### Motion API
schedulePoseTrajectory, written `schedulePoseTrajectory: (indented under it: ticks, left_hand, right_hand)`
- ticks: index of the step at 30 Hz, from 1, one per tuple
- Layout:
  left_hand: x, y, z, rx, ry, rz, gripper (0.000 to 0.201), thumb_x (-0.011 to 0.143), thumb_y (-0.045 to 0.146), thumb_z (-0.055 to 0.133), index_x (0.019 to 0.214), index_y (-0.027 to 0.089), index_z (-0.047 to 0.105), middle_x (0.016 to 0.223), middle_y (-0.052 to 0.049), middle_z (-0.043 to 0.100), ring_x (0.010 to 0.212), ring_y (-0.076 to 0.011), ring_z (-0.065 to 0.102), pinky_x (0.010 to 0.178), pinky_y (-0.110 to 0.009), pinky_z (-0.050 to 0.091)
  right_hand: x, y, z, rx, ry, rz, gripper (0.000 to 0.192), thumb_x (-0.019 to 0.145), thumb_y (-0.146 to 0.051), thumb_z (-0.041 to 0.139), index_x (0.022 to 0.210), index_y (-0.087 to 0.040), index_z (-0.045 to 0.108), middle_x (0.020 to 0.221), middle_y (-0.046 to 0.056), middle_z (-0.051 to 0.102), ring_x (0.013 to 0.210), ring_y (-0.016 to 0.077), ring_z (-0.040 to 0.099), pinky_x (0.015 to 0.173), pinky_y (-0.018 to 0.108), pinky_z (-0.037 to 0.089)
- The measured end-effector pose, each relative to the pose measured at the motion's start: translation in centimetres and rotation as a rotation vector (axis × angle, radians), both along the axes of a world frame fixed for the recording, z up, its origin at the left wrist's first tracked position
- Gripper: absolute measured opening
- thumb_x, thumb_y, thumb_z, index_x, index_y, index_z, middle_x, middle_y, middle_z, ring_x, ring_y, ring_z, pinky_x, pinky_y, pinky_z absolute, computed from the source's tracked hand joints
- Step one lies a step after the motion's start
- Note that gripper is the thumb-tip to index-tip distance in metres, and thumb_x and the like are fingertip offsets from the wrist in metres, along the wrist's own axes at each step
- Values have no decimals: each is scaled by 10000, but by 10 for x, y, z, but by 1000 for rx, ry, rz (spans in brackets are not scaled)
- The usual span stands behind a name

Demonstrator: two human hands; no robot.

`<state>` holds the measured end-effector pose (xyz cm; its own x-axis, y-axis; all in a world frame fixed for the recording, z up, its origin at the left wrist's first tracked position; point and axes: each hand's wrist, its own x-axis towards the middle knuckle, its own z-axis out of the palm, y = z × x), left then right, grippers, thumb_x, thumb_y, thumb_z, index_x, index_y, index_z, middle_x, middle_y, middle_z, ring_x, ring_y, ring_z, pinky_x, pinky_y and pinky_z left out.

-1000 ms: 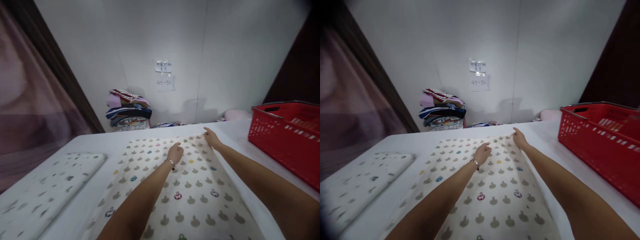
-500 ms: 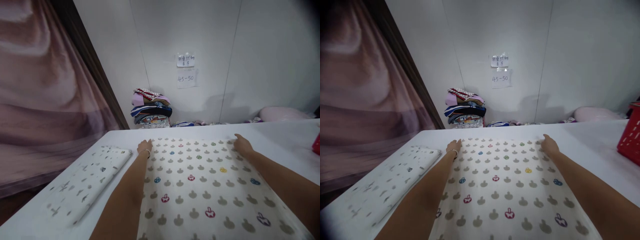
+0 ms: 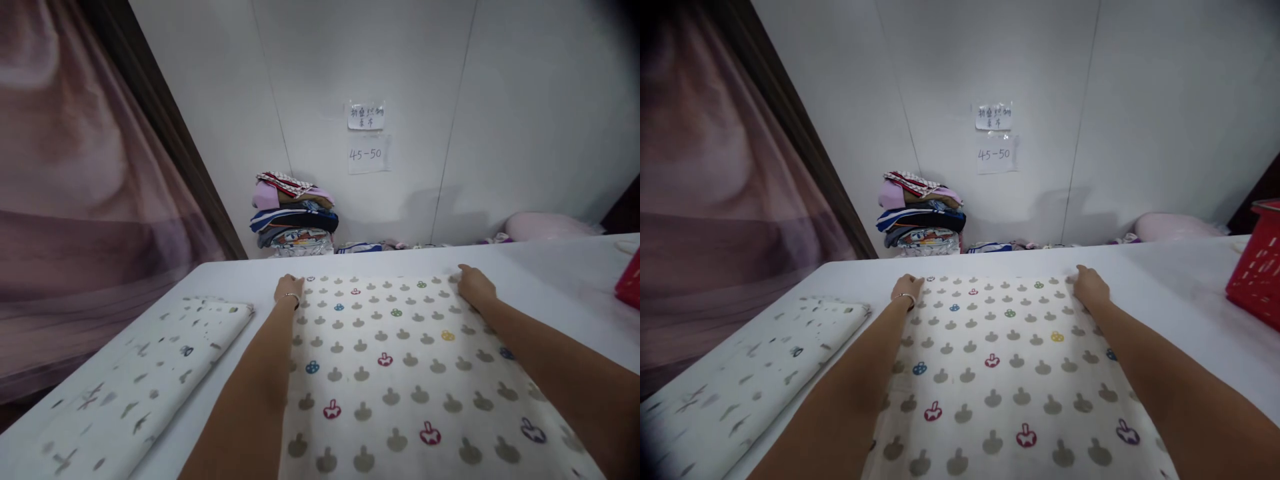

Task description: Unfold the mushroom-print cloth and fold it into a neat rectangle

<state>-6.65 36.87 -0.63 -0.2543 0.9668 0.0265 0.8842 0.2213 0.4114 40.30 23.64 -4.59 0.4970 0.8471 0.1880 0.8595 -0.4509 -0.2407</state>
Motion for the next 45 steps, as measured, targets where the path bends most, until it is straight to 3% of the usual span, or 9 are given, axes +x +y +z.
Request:
schedulePoseTrajectory:
  ticks: [3, 9, 12, 18, 24, 29, 32, 36, 45]
  left_hand:
    - [4, -11, 4, 30, 38, -54, 583, 817, 483, 443, 1278, 127, 432, 1328, -158, 461, 1177, -261, 472, 935, -350, 393]
    - [11, -45, -6, 9, 343, -445, 654, 839, 556, 313, 1380, 188, 301, 1497, -61, 178, 1368, -256, 149, 1094, -488, 137]
    - [7, -49, -18, -128, 323, -431, 704, 836, 596, 230, 1408, 185, 241, 1507, -50, 127, 1374, -261, 119, 1086, -511, 148]
    - [2, -43, -26, -113, 327, -431, 735, 824, 613, 205, 1421, 184, 210, 1511, -34, 94, 1379, -260, 92, 1091, -511, 136]
    - [13, -49, -2, -196, 347, -405, 722, 827, 615, 209, 1416, 199, 231, 1512, -46, 78, 1380, -277, 70, 1078, -536, 150]
    - [16, -125, 17, -59, 355, -604, 664, 851, 584, 236, 1407, 221, 261, 1510, -34, 100, 1385, -237, 64, 1103, -479, 113]
    - [-5, -197, 5, -41, 361, -754, 646, 841, 578, 294, 1393, 242, 298, 1499, -29, 153, 1381, -241, 97, 1104, -476, 121]
    - [-36, -262, -16, -64, 360, -720, 639, 829, 553, 336, 1390, 246, 315, 1480, -35, 212, 1370, -239, 150, 1109, -452, 148]
    - [-33, -266, -2, -85, 375, -707, 604, 848, 476, 329, 1391, 212, 311, 1482, -53, 181, 1374, -206, 127, 1116, -423, 119]
  right_hand:
    - [-2, -1, 1, -61, -77, -33, 480, 818, -127, 335, 1285, -146, 447, 1138, 184, 543, 968, 293, 564, 722, 381, 457]
    - [-5, -4, 8, -74, -185, -36, 417, 825, -100, 321, 1190, -103, 522, 1102, 202, 556, 1000, 303, 529, 742, 403, 453]
    - [-16, -6, 11, -61, -236, 11, 407, 839, -96, 301, 1179, -93, 525, 1216, 198, 511, 1121, 304, 464, 852, 444, 409]
    - [-51, -21, 1, -77, -189, 446, 498, 909, -407, 268, 1354, -210, 373, 1449, 68, 305, 1342, 250, 207, 1066, 474, 182]
    - [-64, -25, 14, -258, -25, 373, 601, 885, -518, 232, 1389, -203, 318, 1483, 61, 216, 1359, 252, 156, 1074, 502, 151]
    - [-78, -99, 32, -215, -84, 461, 618, 898, -525, 188, 1411, -194, 284, 1489, 68, 188, 1366, 249, 124, 1090, 473, 132]
    - [-79, -172, 30, -215, -63, 529, 654, 890, -579, 178, 1429, -216, 244, 1485, 61, 197, 1363, 247, 136, 1098, 465, 126]
    - [-72, -240, 18, -222, -15, 523, 660, 882, -596, 220, 1427, -225, 251, 1478, 68, 208, 1361, 244, 140, 1098, 474, 125]
    - [-71, -249, 25, -76, 212, 473, 556, 855, -540, 399, 1315, -232, 447, 1436, 91, 314, 1341, 263, 218, 1070, 532, 131]
